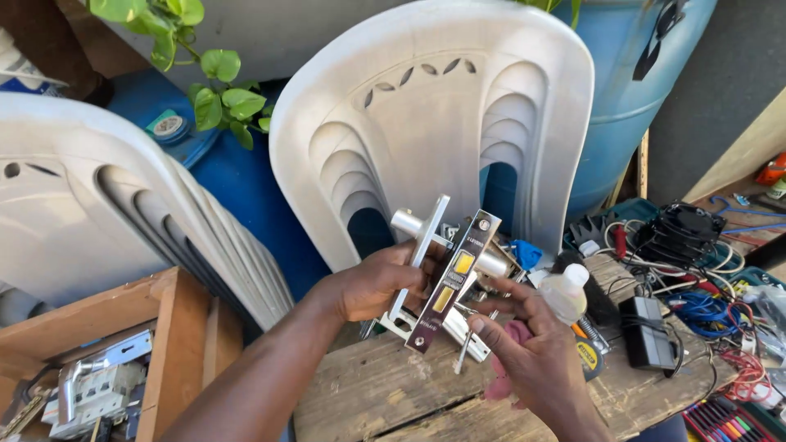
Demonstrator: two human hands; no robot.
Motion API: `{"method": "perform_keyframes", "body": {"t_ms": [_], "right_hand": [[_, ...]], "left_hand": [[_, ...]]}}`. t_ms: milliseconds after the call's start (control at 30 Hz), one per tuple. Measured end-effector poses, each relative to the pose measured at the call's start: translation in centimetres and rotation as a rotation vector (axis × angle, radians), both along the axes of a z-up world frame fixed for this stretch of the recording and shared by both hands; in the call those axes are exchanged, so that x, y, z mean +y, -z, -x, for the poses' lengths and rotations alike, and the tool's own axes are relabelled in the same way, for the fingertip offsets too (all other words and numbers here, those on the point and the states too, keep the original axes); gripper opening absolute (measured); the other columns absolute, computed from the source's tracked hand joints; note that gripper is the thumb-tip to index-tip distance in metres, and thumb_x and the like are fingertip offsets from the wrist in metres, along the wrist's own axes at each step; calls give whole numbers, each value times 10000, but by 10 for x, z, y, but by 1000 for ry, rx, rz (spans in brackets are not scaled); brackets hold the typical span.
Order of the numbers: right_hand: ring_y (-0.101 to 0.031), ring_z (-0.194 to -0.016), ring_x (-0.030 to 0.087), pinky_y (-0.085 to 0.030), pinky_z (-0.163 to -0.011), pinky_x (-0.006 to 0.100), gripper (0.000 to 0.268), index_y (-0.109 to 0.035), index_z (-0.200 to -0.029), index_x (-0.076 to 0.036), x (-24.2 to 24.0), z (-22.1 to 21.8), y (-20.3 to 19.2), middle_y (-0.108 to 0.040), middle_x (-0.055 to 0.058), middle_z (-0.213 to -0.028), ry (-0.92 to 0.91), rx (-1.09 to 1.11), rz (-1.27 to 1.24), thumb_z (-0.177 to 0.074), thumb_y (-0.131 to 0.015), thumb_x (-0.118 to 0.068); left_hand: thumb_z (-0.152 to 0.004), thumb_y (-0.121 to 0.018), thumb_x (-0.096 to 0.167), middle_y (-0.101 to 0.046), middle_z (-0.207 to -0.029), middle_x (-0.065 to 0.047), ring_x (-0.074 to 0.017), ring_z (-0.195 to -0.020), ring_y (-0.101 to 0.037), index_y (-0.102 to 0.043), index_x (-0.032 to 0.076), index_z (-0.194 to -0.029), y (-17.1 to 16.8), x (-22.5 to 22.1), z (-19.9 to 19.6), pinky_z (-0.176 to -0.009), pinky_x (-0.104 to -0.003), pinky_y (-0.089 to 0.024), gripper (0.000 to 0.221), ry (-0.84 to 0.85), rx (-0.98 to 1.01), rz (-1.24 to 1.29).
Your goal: Cleaning, sorting, and disassembling various electrical components including a circuit breaker assembly.
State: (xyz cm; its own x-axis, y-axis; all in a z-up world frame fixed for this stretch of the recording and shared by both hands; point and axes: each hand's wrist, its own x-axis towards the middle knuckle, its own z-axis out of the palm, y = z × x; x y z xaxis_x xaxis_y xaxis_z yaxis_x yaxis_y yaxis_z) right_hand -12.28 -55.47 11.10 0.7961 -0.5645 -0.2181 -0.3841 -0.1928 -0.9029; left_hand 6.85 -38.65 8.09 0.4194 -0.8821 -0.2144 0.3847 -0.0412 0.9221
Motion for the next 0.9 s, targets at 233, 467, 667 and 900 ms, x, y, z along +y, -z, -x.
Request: {"method": "perform_keyframes", "body": {"t_ms": [233, 467, 667, 900], "right_hand": [[-727, -372, 296, -486, -256, 309, 254, -868, -1134, -143, -10, -37, 14, -832, 88, -1053, -78, -50, -87, -941, -762, -269], [-688, -728, 312, -552, -644, 410, 253, -832, -1214, -225, -27, -88, 49, -739, 129, -919, -119, -63, 236, -1005, -717, -310], [-752, -1066, 393, -610, -882, 498, 215, -864, -1159, -232, -31, -119, 86, -771, 128, -1101, -128, -206, 429, -968, -788, -295], [-743, -980, 407, -595, -834, 534, 193, -864, -1101, -269, -13, -120, 92, -745, 95, -1006, -110, -93, 475, -955, -785, -367]], "left_hand": [[-891, -667, 113, -727, -1119, -135, -298, -917, -750, -527, 137, -1459, 39, -49, -31, -631, -376, -633, 586, -66, 38, -23], [-925, -673, 443, -397, -1501, -214, -412, -1291, -293, -408, 152, -1648, 9, -56, -18, -975, -525, -265, 824, -220, -146, -29], [-990, -660, 623, -142, -1779, -231, -517, -1613, 8, -427, 152, -1650, 10, -52, -25, -1309, -677, -53, 844, -293, -202, 13], [-1017, -337, 846, -522, -1554, -304, -540, -1495, -401, -638, 62, -1472, 49, -53, -55, -1282, -648, -282, 955, -385, -485, -173]]}}
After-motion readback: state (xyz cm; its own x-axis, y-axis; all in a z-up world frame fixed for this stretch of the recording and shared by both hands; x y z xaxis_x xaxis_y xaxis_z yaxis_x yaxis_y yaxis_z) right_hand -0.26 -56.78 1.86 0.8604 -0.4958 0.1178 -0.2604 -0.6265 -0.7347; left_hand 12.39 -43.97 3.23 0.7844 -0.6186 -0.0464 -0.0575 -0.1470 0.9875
